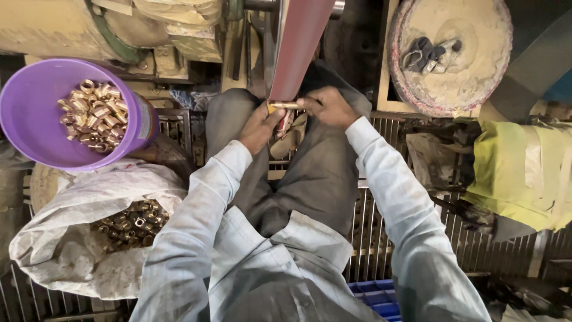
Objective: The person sits on the floor and repeatedly picks up small brass-colored metal parts from a white sack. They press each part against a rotating belt sander to polish it, then drop the finished part into a purple bucket. The process is repeated continuously.
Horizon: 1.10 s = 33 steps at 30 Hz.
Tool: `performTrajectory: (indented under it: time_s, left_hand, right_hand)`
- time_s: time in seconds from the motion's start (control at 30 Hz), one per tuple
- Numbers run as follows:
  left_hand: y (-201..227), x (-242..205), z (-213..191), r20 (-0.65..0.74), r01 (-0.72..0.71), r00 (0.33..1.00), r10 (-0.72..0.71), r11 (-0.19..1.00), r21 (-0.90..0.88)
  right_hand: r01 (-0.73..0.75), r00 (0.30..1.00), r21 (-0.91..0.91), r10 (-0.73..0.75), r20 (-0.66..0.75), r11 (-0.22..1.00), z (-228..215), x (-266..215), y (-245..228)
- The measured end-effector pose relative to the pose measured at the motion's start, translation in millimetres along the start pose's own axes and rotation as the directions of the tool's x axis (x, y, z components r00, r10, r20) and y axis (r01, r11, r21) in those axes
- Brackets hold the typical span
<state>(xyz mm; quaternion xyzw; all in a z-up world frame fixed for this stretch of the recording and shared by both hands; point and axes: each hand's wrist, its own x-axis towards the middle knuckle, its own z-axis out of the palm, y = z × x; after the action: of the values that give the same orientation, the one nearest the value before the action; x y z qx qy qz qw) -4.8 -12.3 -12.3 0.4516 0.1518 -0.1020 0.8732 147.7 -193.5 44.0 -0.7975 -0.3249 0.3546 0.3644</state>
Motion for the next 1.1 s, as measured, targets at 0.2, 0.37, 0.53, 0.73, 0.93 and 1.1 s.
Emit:
performTrajectory:
  time_s: [0.2, 0.37, 0.53, 0.73, 0.93, 1.1]
  left_hand:
    - [6, -11, 0, -0.033, -0.098, 0.993, 0.115, 0.94, 0.325]
    - [48, -79, 8, 0.123, -0.221, 0.975, 0.183, 0.798, 0.56]
    - [89, -138, 29, 0.245, -0.246, 0.963, 0.114, 0.751, 0.613]
    - [122, -172, 45, 0.391, -0.417, 0.897, 0.206, 0.688, 0.594]
    - [134, -193, 44, 0.447, -0.431, 0.876, 0.182, 0.713, 0.553]
    - [135, -201, 34, 0.425, -0.388, 0.886, 0.184, 0.796, 0.465]
  right_hand:
    - [-0.547, 0.831, 0.557, 0.329, 0.448, 0.625, -16, -5, -19]
    - [0.103, 0.993, 0.201, -0.088, -0.082, 0.974, 35, -90, -68]
    - [0.181, 0.881, -0.203, -0.25, -0.402, 0.962, 74, -162, -125]
    - [0.348, 0.748, -0.31, -0.462, -0.477, 0.885, 90, -183, -163]
    - [0.388, 0.767, -0.188, -0.429, -0.478, 0.902, 100, -191, -159]
    - [0.125, 0.97, 0.542, 0.012, -0.242, 0.831, 117, -187, -148]
